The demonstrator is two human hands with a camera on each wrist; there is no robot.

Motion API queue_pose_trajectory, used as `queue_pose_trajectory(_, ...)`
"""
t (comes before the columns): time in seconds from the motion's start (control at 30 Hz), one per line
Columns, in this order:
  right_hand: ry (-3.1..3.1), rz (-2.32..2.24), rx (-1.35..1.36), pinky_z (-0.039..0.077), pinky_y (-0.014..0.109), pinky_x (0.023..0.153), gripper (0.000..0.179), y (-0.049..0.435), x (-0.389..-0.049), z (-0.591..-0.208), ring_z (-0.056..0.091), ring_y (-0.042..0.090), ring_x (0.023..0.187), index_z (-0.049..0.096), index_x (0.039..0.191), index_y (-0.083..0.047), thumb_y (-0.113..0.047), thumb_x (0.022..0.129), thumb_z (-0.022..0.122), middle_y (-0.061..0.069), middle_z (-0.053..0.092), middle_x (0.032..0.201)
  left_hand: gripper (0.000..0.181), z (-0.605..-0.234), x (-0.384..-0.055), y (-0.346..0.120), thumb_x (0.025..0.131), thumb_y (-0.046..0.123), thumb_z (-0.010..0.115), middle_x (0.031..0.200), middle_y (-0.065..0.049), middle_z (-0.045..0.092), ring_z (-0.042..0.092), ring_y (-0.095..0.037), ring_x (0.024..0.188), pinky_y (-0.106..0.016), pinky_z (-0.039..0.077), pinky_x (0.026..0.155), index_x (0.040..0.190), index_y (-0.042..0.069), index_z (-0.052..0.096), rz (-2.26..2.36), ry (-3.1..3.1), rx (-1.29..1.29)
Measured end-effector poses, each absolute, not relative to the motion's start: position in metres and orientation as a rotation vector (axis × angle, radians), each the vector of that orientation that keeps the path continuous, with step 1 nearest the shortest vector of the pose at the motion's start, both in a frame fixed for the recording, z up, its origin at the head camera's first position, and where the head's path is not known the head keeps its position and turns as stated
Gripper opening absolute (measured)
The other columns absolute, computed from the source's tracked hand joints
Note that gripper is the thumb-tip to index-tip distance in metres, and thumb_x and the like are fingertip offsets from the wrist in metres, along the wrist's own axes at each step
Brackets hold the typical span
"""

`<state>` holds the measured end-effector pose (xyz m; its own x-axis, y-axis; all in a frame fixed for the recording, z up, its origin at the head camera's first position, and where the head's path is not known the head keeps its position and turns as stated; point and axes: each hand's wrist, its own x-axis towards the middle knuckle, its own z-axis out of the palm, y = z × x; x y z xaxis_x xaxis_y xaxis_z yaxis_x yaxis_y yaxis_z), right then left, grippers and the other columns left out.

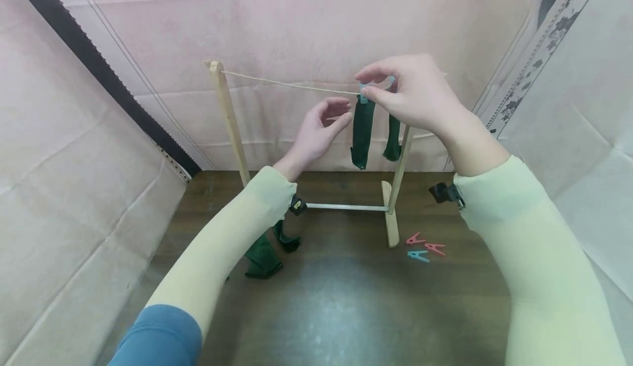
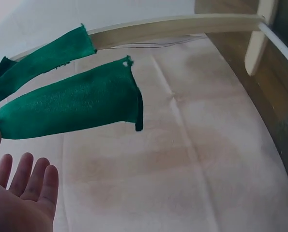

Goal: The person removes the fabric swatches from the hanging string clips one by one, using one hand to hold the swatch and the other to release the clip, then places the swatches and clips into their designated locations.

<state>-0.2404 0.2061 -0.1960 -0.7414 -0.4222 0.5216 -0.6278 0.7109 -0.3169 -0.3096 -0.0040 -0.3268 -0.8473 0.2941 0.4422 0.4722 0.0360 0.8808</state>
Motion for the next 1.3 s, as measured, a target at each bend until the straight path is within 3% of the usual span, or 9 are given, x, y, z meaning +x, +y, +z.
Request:
queue_pose_trajectory(0.3, -2.532, 0.492, 0.923, 0.048, 0.058, 0.1, 0.038, 0.205, -0.264, -0.173, 0.063, 0.039, 0.116, 0.074, 0.136, -0.01, -0.02, 0.099, 0.077, 0.01, 0.073, 0.135, 0.036, -0.328, -0.313, 0.009, 0.104, 0.021, 0.074, 0.13, -0.003, 0.072, 0.066, -0.01, 0.119, -0.026, 0.051, 0.104, 0.136, 0.007, 0.066, -2.023, -2.091, -0.796)
queue_pose_trajectory(0.5, -2.629, 0.501, 0.806, 0.042, 0.061, 0.102, 0.043, 0.209, -0.274, -0.164, 0.057, 0.042, 0.118, 0.07, 0.142, -0.012, -0.025, 0.101, 0.075, 0.014, 0.07, 0.138, 0.035, -0.324, -0.311, 0.014, 0.105, 0.021, 0.073, 0.13, -0.003, 0.072, 0.066, -0.01, 0.118, -0.023, 0.05, 0.103, 0.136, 0.007, 0.067, -2.032, -2.071, -0.761)
queue_pose_trajectory(0.8, -2.835, 0.81, 0.656, 0.032, 0.072, 0.117, 0.055, 0.214, -0.285, -0.159, 0.044, 0.043, 0.149, 0.062, 0.152, -0.02, -0.042, 0.102, 0.072, 0.007, 0.055, 0.16, 0.03, -0.322, -0.309, 0.021, 0.104, 0.018, 0.074, 0.123, -0.002, 0.074, 0.068, -0.011, 0.112, -0.024, 0.052, 0.098, 0.131, 0.006, 0.069, -2.151, -1.999, -0.673)
queue_pose_trajectory(1.03, -2.971, 0.849, 0.679, 0.037, 0.068, 0.115, 0.061, 0.214, -0.293, -0.158, 0.056, 0.041, 0.14, 0.061, 0.151, -0.015, -0.046, 0.1, 0.075, 0.012, 0.063, 0.149, 0.028, -0.326, -0.308, 0.021, 0.105, 0.018, 0.072, 0.123, -0.003, 0.073, 0.068, -0.01, 0.114, -0.024, 0.052, 0.1, 0.13, 0.006, 0.07, -2.179, -1.972, -0.691)
queue_pose_trajectory(1.3, -3.037, 0.761, 0.677, 0.039, 0.068, 0.112, 0.055, 0.211, -0.294, -0.157, 0.056, 0.038, 0.137, 0.069, 0.142, -0.013, -0.047, 0.098, 0.077, 0.014, 0.067, 0.141, 0.029, -0.323, -0.309, 0.02, 0.105, 0.022, 0.073, 0.122, 0.0, 0.073, 0.068, -0.009, 0.113, -0.023, 0.052, 0.099, 0.129, 0.007, 0.071, -2.17, -1.969, -0.657)
